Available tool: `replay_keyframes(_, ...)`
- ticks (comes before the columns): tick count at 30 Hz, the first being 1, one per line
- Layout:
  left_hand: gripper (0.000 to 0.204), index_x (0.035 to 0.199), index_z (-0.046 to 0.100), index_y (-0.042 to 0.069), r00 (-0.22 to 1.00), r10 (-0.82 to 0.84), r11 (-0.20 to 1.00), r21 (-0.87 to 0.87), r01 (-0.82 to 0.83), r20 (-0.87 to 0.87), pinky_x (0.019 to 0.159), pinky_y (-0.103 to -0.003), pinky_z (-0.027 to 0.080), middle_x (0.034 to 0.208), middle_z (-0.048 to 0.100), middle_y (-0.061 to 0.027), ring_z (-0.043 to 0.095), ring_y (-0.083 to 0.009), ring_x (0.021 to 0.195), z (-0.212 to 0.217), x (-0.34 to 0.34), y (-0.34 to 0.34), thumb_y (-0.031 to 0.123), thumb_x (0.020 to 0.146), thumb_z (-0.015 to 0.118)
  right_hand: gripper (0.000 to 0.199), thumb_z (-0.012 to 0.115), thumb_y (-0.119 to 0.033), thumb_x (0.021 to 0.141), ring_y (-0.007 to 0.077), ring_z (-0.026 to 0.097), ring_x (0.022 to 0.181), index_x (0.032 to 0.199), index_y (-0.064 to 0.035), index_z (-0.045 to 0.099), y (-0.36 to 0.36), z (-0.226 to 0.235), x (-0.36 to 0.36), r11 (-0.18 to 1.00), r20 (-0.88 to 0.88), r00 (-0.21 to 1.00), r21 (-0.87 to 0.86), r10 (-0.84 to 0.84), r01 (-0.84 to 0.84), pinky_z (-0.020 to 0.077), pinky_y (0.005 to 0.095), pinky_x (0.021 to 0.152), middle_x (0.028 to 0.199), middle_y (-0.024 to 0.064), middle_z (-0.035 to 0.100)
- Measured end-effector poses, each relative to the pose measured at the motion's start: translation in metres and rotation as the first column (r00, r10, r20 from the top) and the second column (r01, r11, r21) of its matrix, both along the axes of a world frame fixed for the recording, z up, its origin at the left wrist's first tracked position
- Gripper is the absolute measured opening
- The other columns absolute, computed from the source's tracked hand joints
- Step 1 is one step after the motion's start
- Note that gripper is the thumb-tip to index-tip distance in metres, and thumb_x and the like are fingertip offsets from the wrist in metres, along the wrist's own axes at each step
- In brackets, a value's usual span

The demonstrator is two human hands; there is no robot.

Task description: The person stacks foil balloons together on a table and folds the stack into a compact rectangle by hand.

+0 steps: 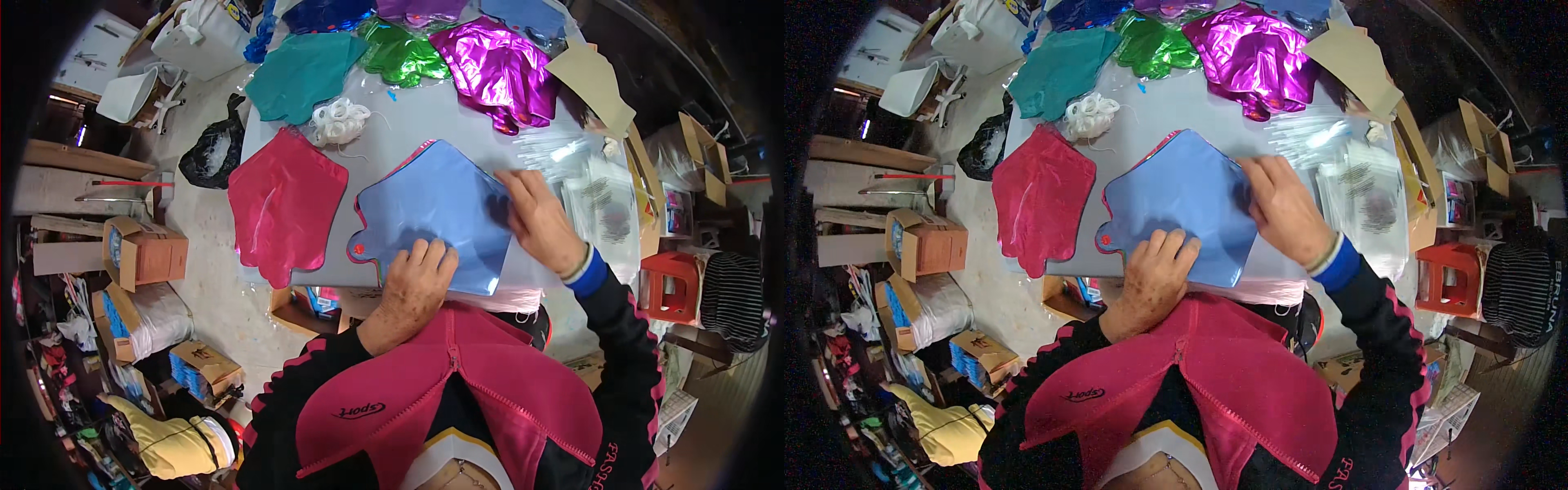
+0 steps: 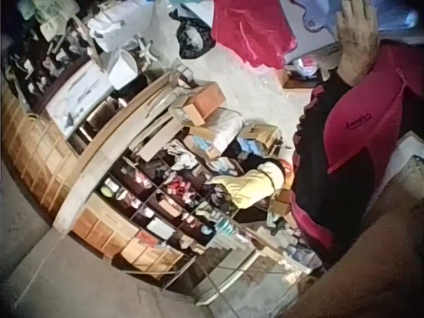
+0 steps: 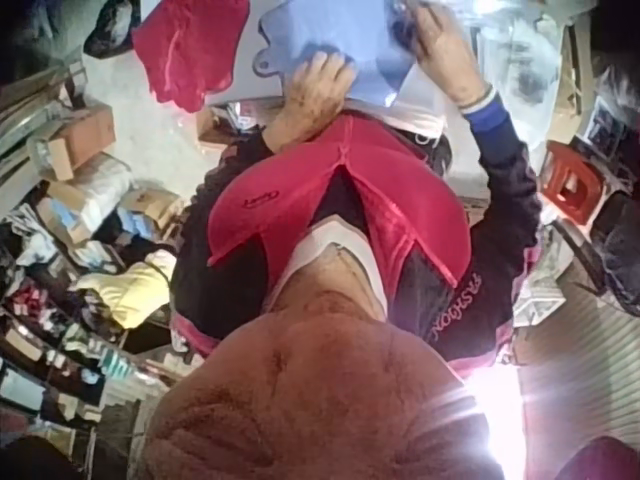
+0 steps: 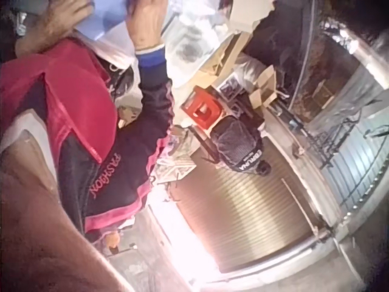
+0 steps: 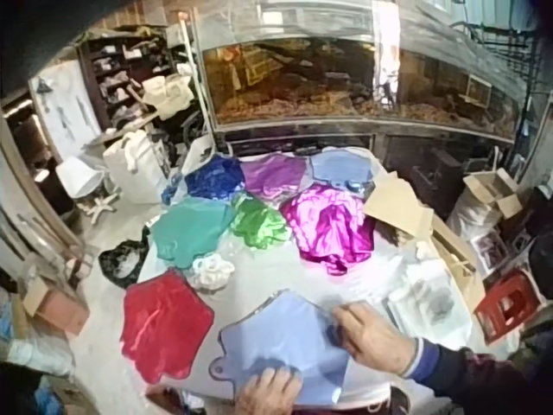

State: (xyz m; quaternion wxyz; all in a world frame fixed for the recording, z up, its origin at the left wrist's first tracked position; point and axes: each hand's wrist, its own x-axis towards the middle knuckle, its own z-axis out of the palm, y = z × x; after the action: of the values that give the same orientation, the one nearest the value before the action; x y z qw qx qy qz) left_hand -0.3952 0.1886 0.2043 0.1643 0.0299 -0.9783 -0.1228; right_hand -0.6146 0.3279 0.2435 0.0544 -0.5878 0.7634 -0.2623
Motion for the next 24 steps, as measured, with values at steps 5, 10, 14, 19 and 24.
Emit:
replay_keyframes(5, 0.053, 0.119, 0.065, 0.005, 1.000, 0.019, 0.999, 0.036, -0.020, 0.018, 0.072, -0.038, 0.048, 0.111, 0.060, -0.0107, 0.057, -0.0279, 0.096, -0.005, 0.001, 0.003, 0.005, 0.067, 0.070, 0.041, 0.065, 0.006, 0.075, 0.0416, 0.058, 0.100, 0.115, 0.0032, 0.058, -0.028, -0.039, -0.021, 0.997, -0.159, 0.985, 0.025, -0.069, 0.073, 0.0506, 0.0496, 0.091, 0.106, 0.0219, 0.057)
replay_keyframes(10, 0.058, 0.122, 0.064, 0.004, 1.000, 0.021, 0.995, 0.100, -0.021, 0.001, 0.074, -0.040, 0.047, 0.112, 0.058, -0.0123, 0.056, -0.0295, 0.098, -0.007, 0.001, 0.004, 0.009, 0.065, 0.074, 0.028, 0.060, 0.006, 0.084, 0.0422, 0.060, 0.098, 0.112, -0.0004, 0.059, -0.046, -0.044, -0.021, 0.999, -0.116, 0.992, -0.013, -0.039, 0.037, 0.0522, 0.0491, 0.086, 0.102, 0.0199, 0.060)
replay_keyframes(14, 0.058, 0.122, 0.064, 0.004, 0.999, 0.034, 0.994, 0.106, -0.032, -0.015, 0.074, -0.039, 0.047, 0.111, 0.057, -0.0116, 0.055, -0.0289, 0.097, -0.007, -0.001, 0.005, 0.009, 0.065, 0.074, 0.025, 0.059, 0.006, 0.086, 0.0407, 0.062, 0.096, 0.110, -0.0011, 0.060, -0.057, -0.046, -0.037, 1.000, -0.072, 0.997, -0.019, 0.015, -0.017, 0.0528, 0.0484, 0.084, 0.101, 0.0192, 0.061)
replay_keyframes(19, 0.032, 0.111, 0.064, 0.004, 0.995, 0.040, 0.994, 0.109, -0.030, -0.090, 0.070, -0.035, 0.043, 0.100, 0.055, -0.0073, 0.053, -0.0233, 0.092, -0.010, -0.005, 0.006, 0.015, 0.081, 0.062, 0.023, 0.059, 0.006, 0.088, 0.0388, 0.066, 0.090, 0.110, -0.0014, 0.060, -0.082, -0.045, -0.043, 0.998, -0.109, 0.994, -0.062, -0.012, 0.006, 0.0540, 0.0463, 0.079, 0.099, 0.0184, 0.063)
replay_keyframes(24, 0.032, 0.111, 0.064, 0.004, 0.995, 0.026, 0.993, 0.120, -0.014, -0.093, 0.071, -0.036, 0.043, 0.099, 0.055, -0.0073, 0.053, -0.0238, 0.092, -0.010, -0.005, 0.004, 0.014, 0.081, 0.062, 0.020, 0.060, 0.004, 0.090, 0.0371, 0.066, 0.090, 0.109, -0.0017, 0.061, -0.093, -0.054, -0.053, 0.999, -0.007, 0.999, -0.022, 0.045, -0.045, 0.0539, 0.0440, 0.078, 0.097, 0.0177, 0.063)
